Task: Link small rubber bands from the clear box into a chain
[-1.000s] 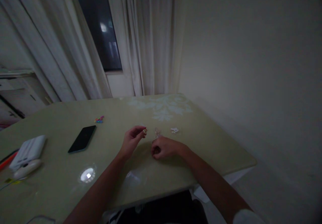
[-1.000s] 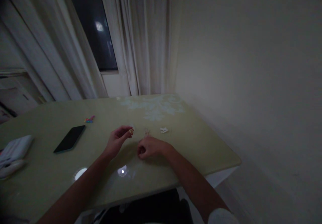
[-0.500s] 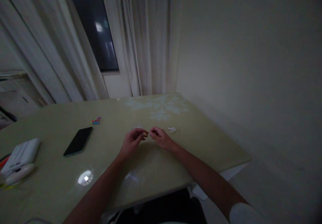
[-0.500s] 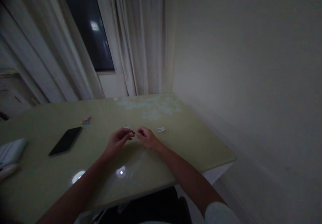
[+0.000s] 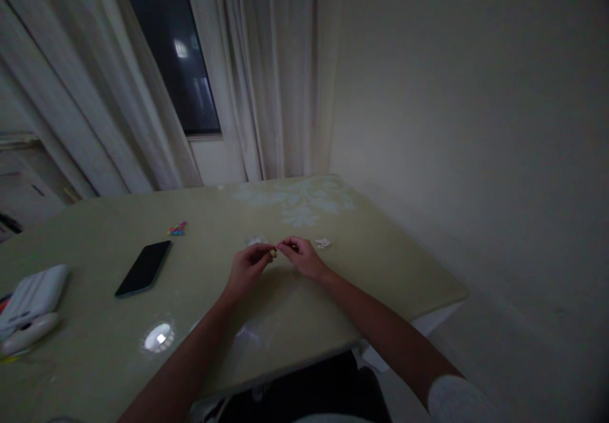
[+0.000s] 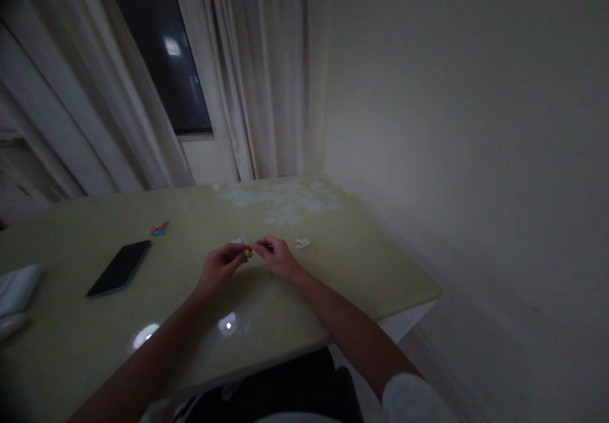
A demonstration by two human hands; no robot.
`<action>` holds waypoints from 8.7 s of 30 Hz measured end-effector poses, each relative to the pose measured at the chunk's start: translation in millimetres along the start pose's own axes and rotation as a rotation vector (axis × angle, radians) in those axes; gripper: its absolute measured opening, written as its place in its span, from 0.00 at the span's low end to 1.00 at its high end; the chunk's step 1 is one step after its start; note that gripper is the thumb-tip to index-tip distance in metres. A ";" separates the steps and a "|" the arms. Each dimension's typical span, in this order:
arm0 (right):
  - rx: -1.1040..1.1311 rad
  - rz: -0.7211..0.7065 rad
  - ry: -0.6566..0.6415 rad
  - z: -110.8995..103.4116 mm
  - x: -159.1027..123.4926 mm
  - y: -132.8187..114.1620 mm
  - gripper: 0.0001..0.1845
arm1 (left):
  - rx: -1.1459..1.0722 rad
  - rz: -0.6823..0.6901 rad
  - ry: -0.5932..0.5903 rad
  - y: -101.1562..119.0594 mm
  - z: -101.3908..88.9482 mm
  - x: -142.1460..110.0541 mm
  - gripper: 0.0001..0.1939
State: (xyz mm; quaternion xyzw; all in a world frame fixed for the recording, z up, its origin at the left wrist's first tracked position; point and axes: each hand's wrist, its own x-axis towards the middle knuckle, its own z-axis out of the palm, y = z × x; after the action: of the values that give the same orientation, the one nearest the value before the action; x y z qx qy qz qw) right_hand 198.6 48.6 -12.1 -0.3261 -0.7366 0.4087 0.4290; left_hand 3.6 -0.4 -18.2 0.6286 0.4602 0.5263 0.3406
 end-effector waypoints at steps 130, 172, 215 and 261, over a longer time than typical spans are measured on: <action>0.039 0.131 -0.221 -14.7 29.3 -2.9 0.20 | 0.124 0.041 0.071 0.2 17.4 19.6 0.13; -0.074 0.060 -0.179 -18.1 25.4 -16.3 0.16 | -0.147 -0.134 0.104 3.1 16.7 16.4 0.11; -0.722 0.120 -0.108 -31.3 22.4 12.6 0.06 | -0.164 -0.180 0.180 -6.6 16.0 19.4 0.11; 0.198 0.125 -0.180 -16.6 23.9 -1.2 0.15 | -0.046 -0.070 0.075 -2.0 17.6 18.2 0.12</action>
State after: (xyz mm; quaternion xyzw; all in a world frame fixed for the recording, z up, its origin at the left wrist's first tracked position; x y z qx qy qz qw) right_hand 203.4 73.3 2.7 -0.2894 -0.7067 0.5327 0.3648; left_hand 20.7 18.3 -17.5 0.5841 0.4820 0.5476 0.3557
